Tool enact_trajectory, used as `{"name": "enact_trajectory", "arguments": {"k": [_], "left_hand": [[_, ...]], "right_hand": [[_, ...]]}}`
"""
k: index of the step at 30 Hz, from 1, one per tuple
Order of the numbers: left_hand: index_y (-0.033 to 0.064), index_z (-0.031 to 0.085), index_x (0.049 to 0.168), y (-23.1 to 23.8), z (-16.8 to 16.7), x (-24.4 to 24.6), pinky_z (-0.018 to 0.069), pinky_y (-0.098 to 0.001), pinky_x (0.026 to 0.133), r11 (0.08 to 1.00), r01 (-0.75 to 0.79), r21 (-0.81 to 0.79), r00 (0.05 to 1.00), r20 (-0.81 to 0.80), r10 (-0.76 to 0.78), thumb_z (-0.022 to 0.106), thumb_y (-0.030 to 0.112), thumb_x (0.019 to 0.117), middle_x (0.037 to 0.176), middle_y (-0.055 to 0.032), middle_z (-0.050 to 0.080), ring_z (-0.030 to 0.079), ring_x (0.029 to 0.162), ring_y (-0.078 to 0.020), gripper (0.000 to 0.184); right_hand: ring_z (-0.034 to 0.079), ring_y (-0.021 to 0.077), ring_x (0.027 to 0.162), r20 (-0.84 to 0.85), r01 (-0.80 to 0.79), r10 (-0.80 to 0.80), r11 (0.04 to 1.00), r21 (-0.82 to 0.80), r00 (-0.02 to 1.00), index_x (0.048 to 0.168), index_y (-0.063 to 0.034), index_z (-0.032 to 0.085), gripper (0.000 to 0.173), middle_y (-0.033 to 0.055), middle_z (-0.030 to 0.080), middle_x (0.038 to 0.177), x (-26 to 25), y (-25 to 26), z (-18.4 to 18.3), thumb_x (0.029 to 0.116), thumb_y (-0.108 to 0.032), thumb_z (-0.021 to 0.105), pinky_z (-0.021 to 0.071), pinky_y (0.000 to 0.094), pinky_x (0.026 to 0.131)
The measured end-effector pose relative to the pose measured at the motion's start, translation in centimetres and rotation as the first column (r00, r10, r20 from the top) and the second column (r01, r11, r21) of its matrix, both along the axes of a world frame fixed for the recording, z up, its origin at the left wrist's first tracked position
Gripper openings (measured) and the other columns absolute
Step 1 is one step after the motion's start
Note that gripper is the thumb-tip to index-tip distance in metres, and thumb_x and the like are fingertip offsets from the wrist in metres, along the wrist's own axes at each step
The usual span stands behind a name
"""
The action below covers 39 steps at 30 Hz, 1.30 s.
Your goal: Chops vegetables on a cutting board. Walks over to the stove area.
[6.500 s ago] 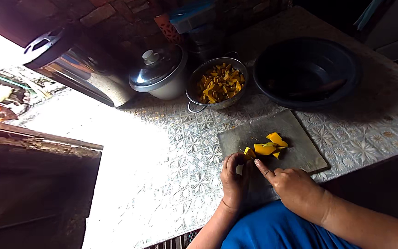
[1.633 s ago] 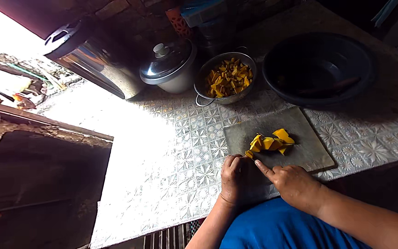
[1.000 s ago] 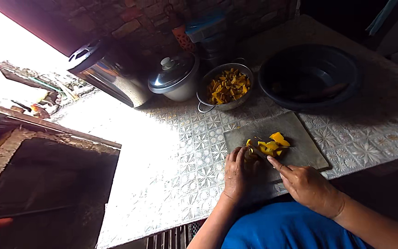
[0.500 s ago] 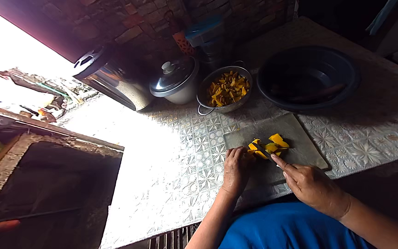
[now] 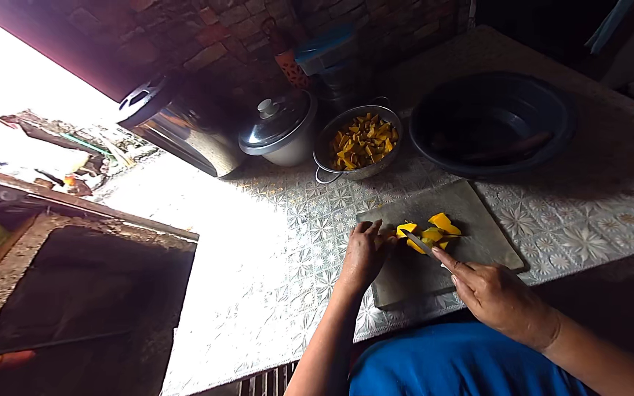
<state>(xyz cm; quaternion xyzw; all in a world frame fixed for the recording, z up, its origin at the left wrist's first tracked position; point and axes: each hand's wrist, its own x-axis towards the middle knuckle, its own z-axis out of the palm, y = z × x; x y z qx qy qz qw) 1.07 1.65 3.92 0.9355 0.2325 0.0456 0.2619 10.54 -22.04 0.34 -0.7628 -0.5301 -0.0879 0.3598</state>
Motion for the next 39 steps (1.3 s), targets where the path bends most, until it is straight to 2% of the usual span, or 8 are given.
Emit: {"name": "enact_trajectory", "arguments": {"k": [2, 5, 9, 11, 15, 24, 33, 39], "left_hand": [[0.0, 0.064, 0.134, 0.1, -0.1, 0.0, 0.0558, -0.0353, 0.087, 0.998, -0.05, -0.027, 0.997, 0.052, 0.051, 0.066, 0.024, 0.0981, 0.118, -0.0182, 0.068, 0.068, 0.099, -0.0247, 0.043], [0.0005, 0.071, 0.119, 0.0, -0.4, -0.2, 0.0561, -0.0333, 0.083, 0.997, -0.08, 0.023, 0.99, 0.117, 0.076, 0.064, 0.02, 0.0979, 0.104, -0.0144, 0.071, 0.069, 0.09, -0.021, 0.029], [0.0055, 0.07, 0.122, -0.7, 0.1, -0.1, 0.0501, -0.0503, 0.099, 0.997, -0.026, 0.07, 0.999, -0.021, 0.027, 0.082, 0.037, 0.0838, 0.117, -0.018, 0.069, 0.063, 0.113, -0.0369, 0.051], [0.0041, 0.067, 0.124, -1.3, 0.6, 0.2, 0.0477, -0.0509, 0.101, 0.995, -0.037, 0.093, 0.993, -0.11, 0.048, 0.085, 0.038, 0.0799, 0.118, -0.019, 0.067, 0.06, 0.116, -0.0392, 0.059], [-0.0006, 0.066, 0.122, -1.2, 0.9, 0.5, 0.0485, -0.0492, 0.101, 0.995, -0.045, 0.092, 0.99, -0.129, 0.057, 0.081, 0.03, 0.0862, 0.116, -0.0191, 0.069, 0.063, 0.115, -0.0368, 0.049], [0.0133, 0.074, 0.126, -0.6, 1.0, 0.6, 0.0458, -0.0469, 0.106, 0.993, 0.1, 0.061, 0.993, -0.062, -0.096, 0.066, 0.005, 0.0917, 0.122, -0.0074, 0.073, 0.064, 0.119, -0.0304, 0.036], [0.0117, 0.075, 0.124, -0.4, 0.3, -0.3, 0.0544, -0.0417, 0.094, 0.995, 0.091, 0.049, 0.995, -0.038, -0.089, 0.064, 0.001, 0.09, 0.119, -0.0131, 0.073, 0.067, 0.112, -0.0305, 0.037], [0.0075, 0.074, 0.124, -1.5, -0.8, -1.5, 0.0579, -0.0415, 0.087, 0.996, 0.05, 0.079, 0.996, 0.069, -0.055, 0.068, 0.004, 0.0874, 0.107, -0.0153, 0.074, 0.071, 0.097, -0.029, 0.037]], "right_hand": [[0.055, 0.0191, 0.044, 0.003, 0.003, -0.003, 1.0, -0.001, 1.0, 0.132, -0.0051, 0.07, 0.048, 0.0053, 0.063, 0.06, 0.1, 0.0, -0.1, 0.0916, -0.015, 0.046, 0.0455, 0.0342, 0.042], [0.056, 0.0193, 0.044, -0.005, -0.002, 0.002, 1.0, -0.007, 1.0, 0.132, -0.0058, 0.071, 0.048, 0.0053, 0.063, 0.061, 0.1, 0.0, -0.2, 0.0918, -0.016, 0.047, 0.0457, 0.0345, 0.041], [0.056, 0.0193, 0.044, -0.023, -0.008, 0.008, 1.0, -0.006, 1.0, 0.132, -0.006, 0.071, 0.048, 0.0056, 0.064, 0.062, 0.1, 0.3, -0.2, 0.092, -0.016, 0.047, 0.0458, 0.0348, 0.041], [0.057, 0.0192, 0.045, -0.028, -0.018, 0.018, 1.0, -0.002, 0.999, 0.132, -0.0054, 0.07, 0.048, 0.006, 0.064, 0.062, 0.1, 0.3, -0.3, 0.0919, -0.015, 0.047, 0.0465, 0.0346, 0.042], [0.056, 0.0186, 0.044, -0.026, -0.013, 0.013, 1.0, 0.008, 1.0, 0.132, -0.0052, 0.071, 0.048, 0.0055, 0.063, 0.062, 0.2, 0.2, -0.4, 0.092, -0.015, 0.046, 0.0463, 0.0339, 0.042], [0.056, 0.0184, 0.045, -0.027, -0.022, 0.022, 1.0, 0.002, 0.999, 0.132, -0.0056, 0.071, 0.048, 0.0053, 0.064, 0.062, 0.3, 0.0, -0.5, 0.0921, -0.016, 0.047, 0.0463, 0.0338, 0.042], [0.056, 0.0197, 0.045, -0.018, -0.031, 0.031, 1.0, -0.007, 0.999, 0.132, -0.0056, 0.071, 0.048, 0.0056, 0.063, 0.062, 0.1, 0.2, -0.7, 0.092, -0.016, 0.047, 0.0458, 0.035, 0.042], [0.057, 0.0205, 0.045, 0.0, -0.041, 0.041, 0.998, -0.055, 0.999, 0.132, -0.0069, 0.071, 0.048, 0.005, 0.062, 0.06, -0.2, 0.6, -0.6, 0.0912, -0.015, 0.048, 0.0456, 0.0357, 0.042]]}}
